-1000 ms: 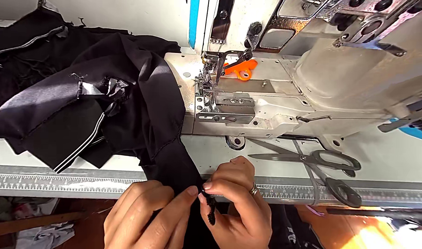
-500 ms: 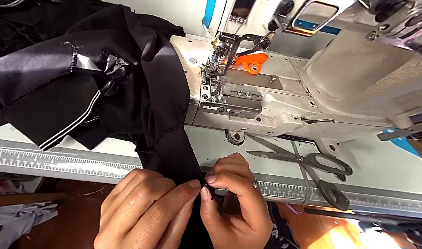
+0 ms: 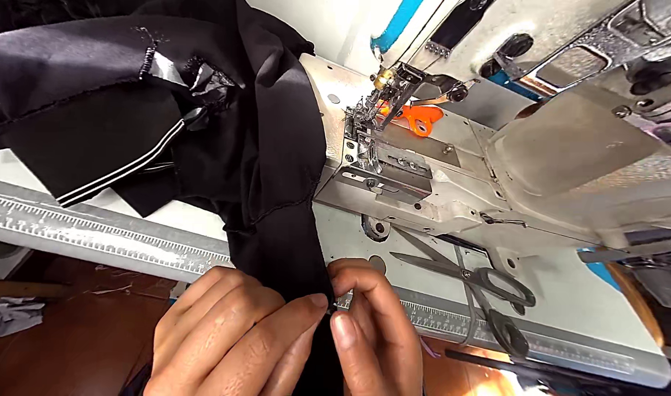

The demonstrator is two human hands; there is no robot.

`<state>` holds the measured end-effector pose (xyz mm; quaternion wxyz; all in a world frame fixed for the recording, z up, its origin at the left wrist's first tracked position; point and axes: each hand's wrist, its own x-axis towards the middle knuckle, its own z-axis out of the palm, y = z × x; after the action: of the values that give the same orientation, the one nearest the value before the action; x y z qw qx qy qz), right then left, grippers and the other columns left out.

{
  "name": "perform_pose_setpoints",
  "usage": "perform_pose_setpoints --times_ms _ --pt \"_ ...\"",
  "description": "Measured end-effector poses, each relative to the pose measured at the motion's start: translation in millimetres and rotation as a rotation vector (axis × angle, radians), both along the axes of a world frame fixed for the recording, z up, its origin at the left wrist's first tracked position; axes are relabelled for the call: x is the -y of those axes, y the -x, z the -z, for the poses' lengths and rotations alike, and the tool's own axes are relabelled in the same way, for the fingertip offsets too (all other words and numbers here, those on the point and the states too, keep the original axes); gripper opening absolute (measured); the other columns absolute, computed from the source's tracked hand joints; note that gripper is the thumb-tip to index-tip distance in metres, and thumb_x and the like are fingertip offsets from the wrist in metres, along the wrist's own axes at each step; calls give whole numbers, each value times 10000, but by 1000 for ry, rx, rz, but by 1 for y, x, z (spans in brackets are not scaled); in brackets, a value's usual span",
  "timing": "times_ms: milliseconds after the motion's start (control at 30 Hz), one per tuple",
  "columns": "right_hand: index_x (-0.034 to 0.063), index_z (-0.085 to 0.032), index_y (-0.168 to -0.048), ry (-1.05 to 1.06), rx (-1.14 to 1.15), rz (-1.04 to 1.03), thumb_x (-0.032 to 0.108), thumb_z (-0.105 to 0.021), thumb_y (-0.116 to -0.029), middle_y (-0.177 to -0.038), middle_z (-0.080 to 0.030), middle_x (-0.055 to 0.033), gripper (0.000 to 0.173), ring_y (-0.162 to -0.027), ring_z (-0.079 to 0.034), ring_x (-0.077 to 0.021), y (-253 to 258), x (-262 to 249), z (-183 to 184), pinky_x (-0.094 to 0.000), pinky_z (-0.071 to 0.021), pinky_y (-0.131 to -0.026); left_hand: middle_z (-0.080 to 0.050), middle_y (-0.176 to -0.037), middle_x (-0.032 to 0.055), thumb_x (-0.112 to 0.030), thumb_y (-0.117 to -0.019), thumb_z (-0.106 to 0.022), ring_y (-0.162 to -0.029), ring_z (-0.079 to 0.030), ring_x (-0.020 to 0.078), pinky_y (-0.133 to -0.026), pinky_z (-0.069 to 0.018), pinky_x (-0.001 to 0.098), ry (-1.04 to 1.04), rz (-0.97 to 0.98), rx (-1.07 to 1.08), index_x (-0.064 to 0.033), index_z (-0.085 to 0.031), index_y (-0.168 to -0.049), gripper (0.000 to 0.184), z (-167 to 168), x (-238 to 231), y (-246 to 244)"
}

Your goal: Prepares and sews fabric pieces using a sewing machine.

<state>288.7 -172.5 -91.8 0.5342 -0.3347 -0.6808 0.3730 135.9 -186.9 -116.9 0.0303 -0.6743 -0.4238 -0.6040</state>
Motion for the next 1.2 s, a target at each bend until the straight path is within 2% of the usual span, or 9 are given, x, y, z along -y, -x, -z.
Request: perform_pose_setpoints --times_ms 100,333,1200 --pt "88 -630 -960 31 -27 -1 249 -541 -1036 -961 -652 42 199 -1041 -584 9 2 1 -1 -190 -446 -970 -555 -811 -13 -233 -1014 -623 -771 -532 76 -752 -420 198 -1 1 1 -157 -679 -1022 94 0 1 0" --pt "84 -639 -959 69 -97 -11 183 -554 -1024 -964 -646 41 145 -1043 -584 10 5 5 -1 -169 -458 -949 -549 -806 -11 -242 -1014 -617 -765 -530 78 -738 -418 192 8 2 1 -158 -673 -1018 101 4 1 0" --pt "72 -658 -975 77 -153 -3 144 -576 -1018 -962 -658 44 117 -1014 -597 21 7 7 1 -149 -478 -915 -559 -783 -12 -250 -1008 -624 -743 -531 77 -733 -418 192 24 27 31 -146 -663 -978 115 7 4 -4"
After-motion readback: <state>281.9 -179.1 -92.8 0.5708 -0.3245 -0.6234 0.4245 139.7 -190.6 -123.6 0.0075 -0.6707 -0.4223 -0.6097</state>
